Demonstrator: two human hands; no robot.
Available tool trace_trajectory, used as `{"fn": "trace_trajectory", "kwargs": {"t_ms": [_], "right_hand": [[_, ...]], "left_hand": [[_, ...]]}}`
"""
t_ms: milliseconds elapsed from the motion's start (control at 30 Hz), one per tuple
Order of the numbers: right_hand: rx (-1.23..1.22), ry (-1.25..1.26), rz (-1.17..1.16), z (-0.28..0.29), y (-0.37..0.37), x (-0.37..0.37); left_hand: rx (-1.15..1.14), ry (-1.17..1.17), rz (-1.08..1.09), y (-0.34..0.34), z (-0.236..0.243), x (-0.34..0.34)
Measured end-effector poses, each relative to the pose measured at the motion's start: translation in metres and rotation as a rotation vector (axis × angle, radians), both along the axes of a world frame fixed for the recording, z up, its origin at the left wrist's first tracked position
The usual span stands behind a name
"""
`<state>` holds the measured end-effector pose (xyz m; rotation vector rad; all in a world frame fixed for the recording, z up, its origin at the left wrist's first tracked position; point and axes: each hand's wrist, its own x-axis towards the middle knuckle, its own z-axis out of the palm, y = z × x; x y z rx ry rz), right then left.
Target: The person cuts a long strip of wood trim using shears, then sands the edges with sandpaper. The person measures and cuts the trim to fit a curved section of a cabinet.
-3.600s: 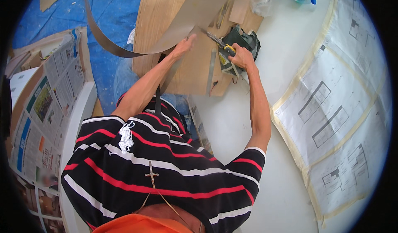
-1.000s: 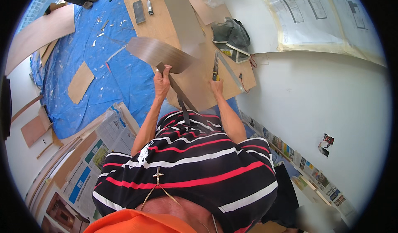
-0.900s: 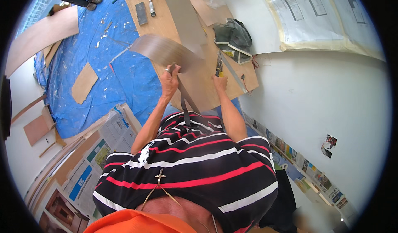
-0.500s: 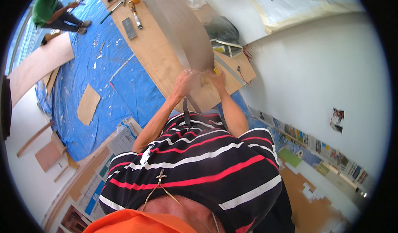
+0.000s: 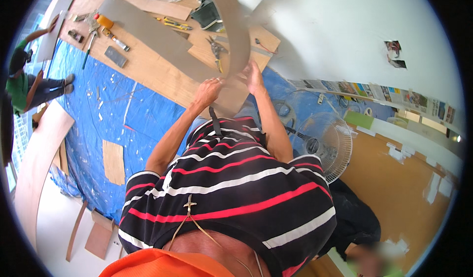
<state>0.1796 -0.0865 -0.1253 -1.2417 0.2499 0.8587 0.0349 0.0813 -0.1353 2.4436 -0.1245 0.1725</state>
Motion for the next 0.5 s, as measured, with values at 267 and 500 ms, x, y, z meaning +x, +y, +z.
{"fn": "trace_trajectory", "kwargs": {"t_ms": [267,500], "right_hand": [[0.051,0.191,-0.237,-0.035,-0.008,-0.027],[-0.019,0.32,-0.155,-0.068,-0.042,-0.027]], "left_hand": [[0.061,0.13,-0.113,-0.002,-0.031,-0.016],[0.065,0.078,-0.209,-0.014,-0.052,-0.03]]}}
